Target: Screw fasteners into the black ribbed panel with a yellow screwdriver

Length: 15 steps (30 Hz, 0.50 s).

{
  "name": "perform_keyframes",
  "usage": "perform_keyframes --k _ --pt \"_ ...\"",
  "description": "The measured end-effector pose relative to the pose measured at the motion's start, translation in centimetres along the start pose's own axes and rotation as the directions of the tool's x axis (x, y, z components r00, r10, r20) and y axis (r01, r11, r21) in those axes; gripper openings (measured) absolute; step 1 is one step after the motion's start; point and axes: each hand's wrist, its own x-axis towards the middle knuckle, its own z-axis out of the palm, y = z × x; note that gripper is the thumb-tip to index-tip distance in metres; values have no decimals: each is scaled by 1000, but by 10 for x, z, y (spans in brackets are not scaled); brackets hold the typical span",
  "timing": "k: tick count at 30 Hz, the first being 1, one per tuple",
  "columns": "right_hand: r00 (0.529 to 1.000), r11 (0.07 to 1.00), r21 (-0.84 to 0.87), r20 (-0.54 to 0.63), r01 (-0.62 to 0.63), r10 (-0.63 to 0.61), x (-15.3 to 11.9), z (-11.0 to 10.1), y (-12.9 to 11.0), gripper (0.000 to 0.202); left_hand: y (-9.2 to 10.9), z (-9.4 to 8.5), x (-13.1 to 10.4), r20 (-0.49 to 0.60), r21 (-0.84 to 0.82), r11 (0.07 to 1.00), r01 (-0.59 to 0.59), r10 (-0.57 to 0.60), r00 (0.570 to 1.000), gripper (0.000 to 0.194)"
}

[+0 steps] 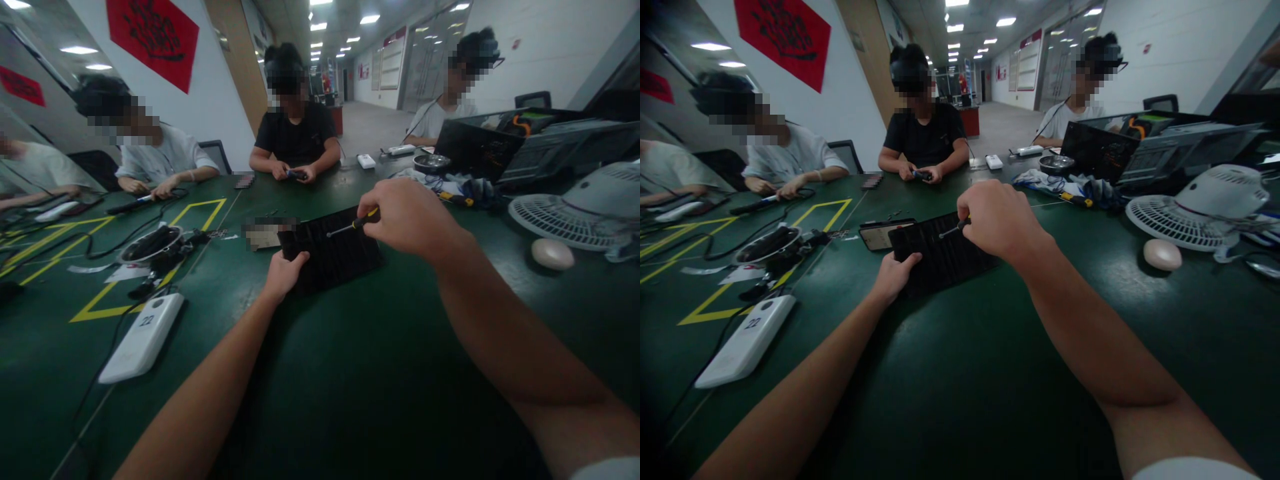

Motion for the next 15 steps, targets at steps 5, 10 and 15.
perform_keyframes --k 5,10,15 --pt "999 999 7 -11 -39 39 1 1 1 24 1 0 0 -5 -12 1000 3 -4 1000 42" --pt "998 998 5 -4 -59 59 2 1 1 23 0 0 1 -3 -31 999 18 -18 1000 41" --pt "998 997 40 16 -65 64 1 -1 0 16 -2 0 0 10 -23 1000 4 -4 1000 39"
